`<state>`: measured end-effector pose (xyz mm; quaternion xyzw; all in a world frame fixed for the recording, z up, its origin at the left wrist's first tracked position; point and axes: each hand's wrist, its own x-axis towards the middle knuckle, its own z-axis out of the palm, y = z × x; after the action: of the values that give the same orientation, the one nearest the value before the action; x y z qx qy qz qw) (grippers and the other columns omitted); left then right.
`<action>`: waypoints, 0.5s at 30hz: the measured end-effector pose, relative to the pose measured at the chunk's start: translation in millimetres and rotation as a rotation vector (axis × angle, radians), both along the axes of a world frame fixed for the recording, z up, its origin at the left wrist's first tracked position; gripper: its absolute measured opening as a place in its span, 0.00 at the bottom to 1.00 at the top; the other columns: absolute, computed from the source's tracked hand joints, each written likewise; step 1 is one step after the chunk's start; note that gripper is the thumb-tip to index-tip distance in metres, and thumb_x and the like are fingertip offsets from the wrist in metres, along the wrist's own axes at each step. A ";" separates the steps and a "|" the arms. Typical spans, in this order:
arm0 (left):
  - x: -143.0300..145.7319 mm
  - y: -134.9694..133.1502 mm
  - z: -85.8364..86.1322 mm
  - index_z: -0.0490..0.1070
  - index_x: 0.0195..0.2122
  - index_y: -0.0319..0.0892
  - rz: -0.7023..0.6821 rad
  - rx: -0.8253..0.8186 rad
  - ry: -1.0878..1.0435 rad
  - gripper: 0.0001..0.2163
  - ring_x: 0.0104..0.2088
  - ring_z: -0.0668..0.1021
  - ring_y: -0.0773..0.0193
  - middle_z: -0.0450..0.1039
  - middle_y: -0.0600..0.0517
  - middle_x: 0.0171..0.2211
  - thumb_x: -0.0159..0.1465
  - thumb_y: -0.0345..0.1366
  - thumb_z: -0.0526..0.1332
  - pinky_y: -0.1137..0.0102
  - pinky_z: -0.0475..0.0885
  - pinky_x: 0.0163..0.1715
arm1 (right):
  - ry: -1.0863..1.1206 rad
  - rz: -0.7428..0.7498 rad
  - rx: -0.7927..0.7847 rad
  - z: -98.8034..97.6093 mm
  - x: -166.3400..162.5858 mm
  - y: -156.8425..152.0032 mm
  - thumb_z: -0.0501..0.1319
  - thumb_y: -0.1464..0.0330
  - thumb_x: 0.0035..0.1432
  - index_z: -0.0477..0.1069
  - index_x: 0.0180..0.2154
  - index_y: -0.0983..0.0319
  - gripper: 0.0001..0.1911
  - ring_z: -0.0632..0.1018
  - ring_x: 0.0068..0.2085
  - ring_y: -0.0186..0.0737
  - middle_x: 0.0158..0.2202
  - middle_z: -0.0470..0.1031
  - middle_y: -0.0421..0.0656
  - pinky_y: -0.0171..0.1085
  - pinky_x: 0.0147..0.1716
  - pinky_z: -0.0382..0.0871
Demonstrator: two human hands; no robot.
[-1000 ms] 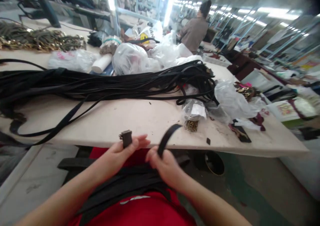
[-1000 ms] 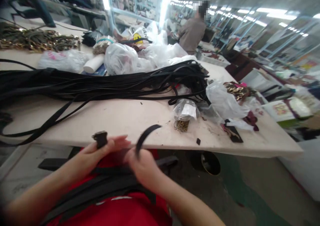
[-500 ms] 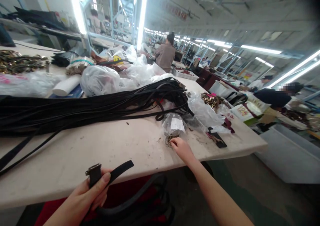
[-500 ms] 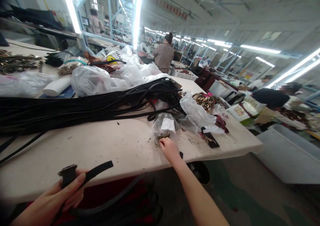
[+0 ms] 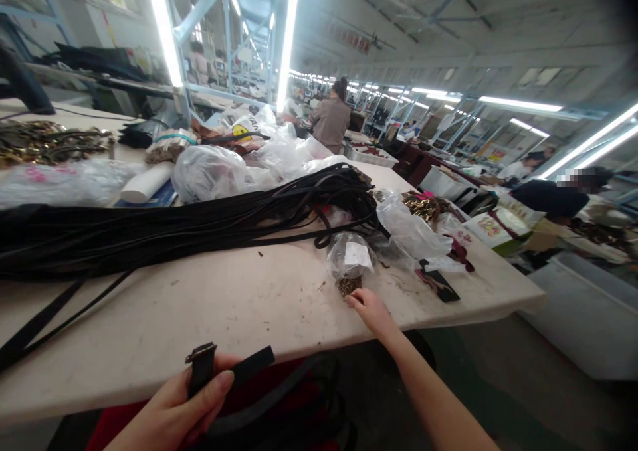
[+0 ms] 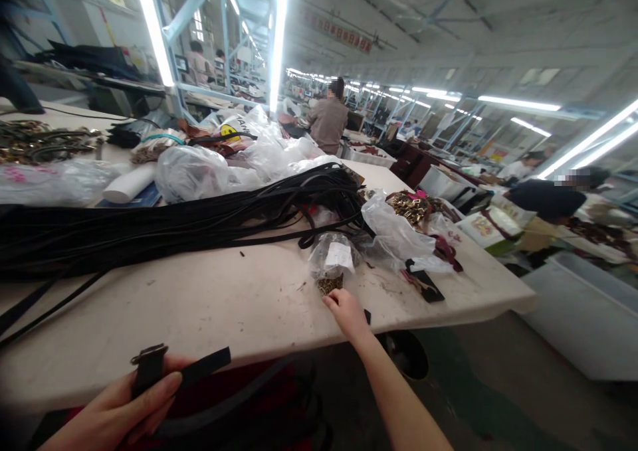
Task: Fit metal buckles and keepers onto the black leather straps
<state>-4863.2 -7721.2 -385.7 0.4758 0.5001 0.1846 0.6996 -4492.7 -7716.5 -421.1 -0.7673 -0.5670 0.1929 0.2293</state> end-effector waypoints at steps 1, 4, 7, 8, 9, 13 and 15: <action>2.2 -0.8 4.6 0.65 0.43 0.40 0.007 -0.001 -0.013 0.30 0.18 0.59 0.70 0.57 0.59 0.15 0.47 0.59 0.61 0.74 0.52 0.19 | 0.064 0.008 0.022 2.5 -5.0 -2.9 0.52 0.63 0.56 0.70 0.28 0.64 0.14 0.70 0.35 0.40 0.31 0.69 0.45 0.38 0.38 0.60; 9.2 -1.7 17.9 0.66 0.41 0.38 0.031 0.038 -0.065 0.27 0.17 0.57 0.72 0.56 0.60 0.14 0.49 0.55 0.61 0.74 0.50 0.20 | 0.286 0.058 0.052 10.1 -37.8 -6.4 0.51 0.57 0.57 0.72 0.31 0.65 0.19 0.69 0.33 0.38 0.29 0.68 0.44 0.37 0.35 0.61; 13.9 -0.8 22.5 0.65 0.40 0.38 0.060 0.083 -0.153 0.22 0.17 0.57 0.72 0.55 0.61 0.14 0.53 0.51 0.61 0.74 0.51 0.21 | 0.547 0.124 0.045 21.1 -90.4 -5.1 0.50 0.54 0.58 0.71 0.37 0.66 0.23 0.66 0.25 0.33 0.23 0.64 0.40 0.34 0.26 0.59; 14.5 -0.4 22.3 0.64 0.40 0.38 0.086 0.083 -0.203 0.20 0.17 0.56 0.73 0.55 0.61 0.14 0.55 0.50 0.60 0.74 0.51 0.20 | 0.697 0.147 0.043 26.1 -109.5 -4.9 0.52 0.54 0.57 0.70 0.38 0.66 0.23 0.64 0.24 0.31 0.23 0.63 0.39 0.33 0.25 0.58; 14.6 -0.2 21.7 0.64 0.39 0.38 0.119 0.074 -0.263 0.18 0.17 0.56 0.73 0.54 0.62 0.14 0.56 0.48 0.60 0.74 0.52 0.20 | 0.877 0.168 0.037 31.7 -128.2 -5.1 0.55 0.54 0.56 0.70 0.38 0.66 0.21 0.64 0.23 0.30 0.23 0.63 0.38 0.32 0.24 0.57; 9.9 -1.8 19.6 0.63 0.36 0.40 0.240 -0.083 -0.531 0.12 0.15 0.51 0.74 0.51 0.63 0.13 0.56 0.41 0.61 0.75 0.55 0.19 | 1.544 0.147 -0.041 52.4 -184.5 -9.0 0.67 0.61 0.46 0.68 0.32 0.62 0.14 0.62 0.22 0.27 0.22 0.63 0.36 0.29 0.22 0.55; 5.3 -4.3 18.4 0.63 0.32 0.40 0.222 -0.236 -0.666 0.09 0.15 0.50 0.75 0.51 0.63 0.13 0.57 0.38 0.62 0.77 0.53 0.18 | 1.690 0.090 -0.077 57.4 -198.1 -10.5 0.69 0.64 0.43 0.68 0.30 0.62 0.15 0.61 0.21 0.26 0.22 0.63 0.35 0.28 0.21 0.55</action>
<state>-4857.9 -7725.5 -367.3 0.2485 0.3113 0.3453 0.8498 -4690.8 -7727.0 -363.7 -0.3492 -0.2281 0.7296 0.5420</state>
